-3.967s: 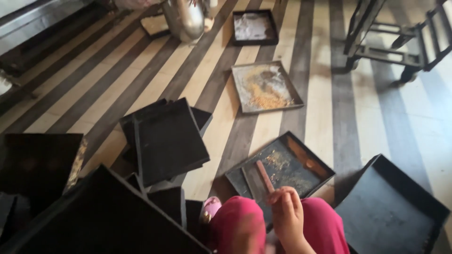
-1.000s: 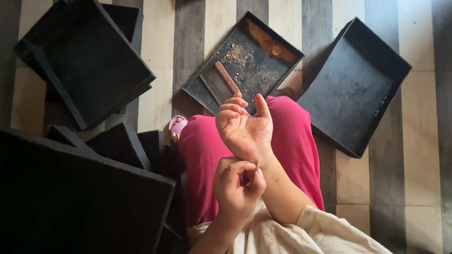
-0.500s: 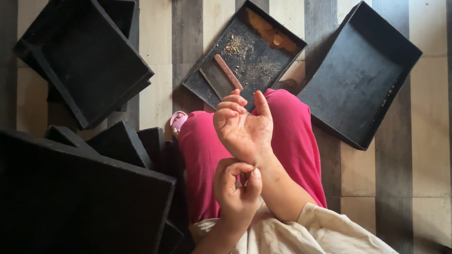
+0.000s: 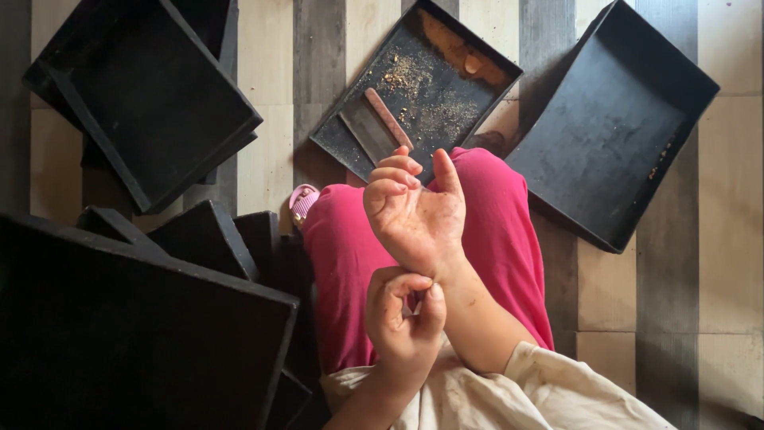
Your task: The person scrapes and cleans crumbs and residue from metal baking trays using a metal scraper tool.
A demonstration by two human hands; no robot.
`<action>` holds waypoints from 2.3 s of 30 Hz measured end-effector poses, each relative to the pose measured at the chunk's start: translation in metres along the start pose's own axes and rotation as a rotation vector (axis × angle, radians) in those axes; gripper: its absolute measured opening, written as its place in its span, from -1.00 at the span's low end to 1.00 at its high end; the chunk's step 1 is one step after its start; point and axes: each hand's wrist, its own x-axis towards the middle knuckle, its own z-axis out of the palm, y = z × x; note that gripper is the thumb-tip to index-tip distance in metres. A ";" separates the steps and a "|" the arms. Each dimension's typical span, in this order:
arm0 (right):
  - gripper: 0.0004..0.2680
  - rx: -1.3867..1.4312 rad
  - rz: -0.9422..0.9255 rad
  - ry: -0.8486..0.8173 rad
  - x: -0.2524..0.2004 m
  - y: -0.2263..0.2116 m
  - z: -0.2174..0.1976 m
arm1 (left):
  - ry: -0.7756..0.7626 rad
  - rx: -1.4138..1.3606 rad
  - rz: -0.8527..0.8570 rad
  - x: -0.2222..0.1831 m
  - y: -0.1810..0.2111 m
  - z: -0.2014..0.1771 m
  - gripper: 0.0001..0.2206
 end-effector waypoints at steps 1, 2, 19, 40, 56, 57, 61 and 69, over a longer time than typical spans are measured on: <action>-0.77 0.003 -0.007 0.004 0.000 0.000 0.000 | -0.005 -0.024 -0.011 0.002 0.002 0.000 -0.86; -0.77 0.006 -0.015 0.008 0.000 -0.001 0.001 | -0.011 -0.049 -0.021 0.003 0.003 0.000 -0.85; -0.76 -0.030 0.011 0.039 -0.001 0.006 -0.006 | -0.012 -0.055 -0.033 0.000 0.001 -0.007 -0.86; -0.76 -0.045 0.037 0.043 -0.001 0.018 -0.011 | 0.049 0.032 -0.027 -0.007 0.003 -0.014 -0.87; -0.76 -0.029 0.056 0.040 -0.005 0.024 -0.007 | 0.042 -0.016 -0.082 -0.013 0.005 -0.016 -0.87; -0.76 -0.029 0.056 0.039 -0.005 0.024 -0.007 | 0.042 -0.016 -0.081 -0.013 0.006 -0.016 -0.87; -0.76 -0.036 0.063 0.029 -0.006 0.025 -0.006 | 0.052 -0.034 -0.089 -0.014 0.006 -0.016 -0.88; -0.75 -0.040 0.063 0.025 -0.008 0.026 -0.005 | 0.042 -0.042 -0.085 -0.016 0.007 -0.016 -0.89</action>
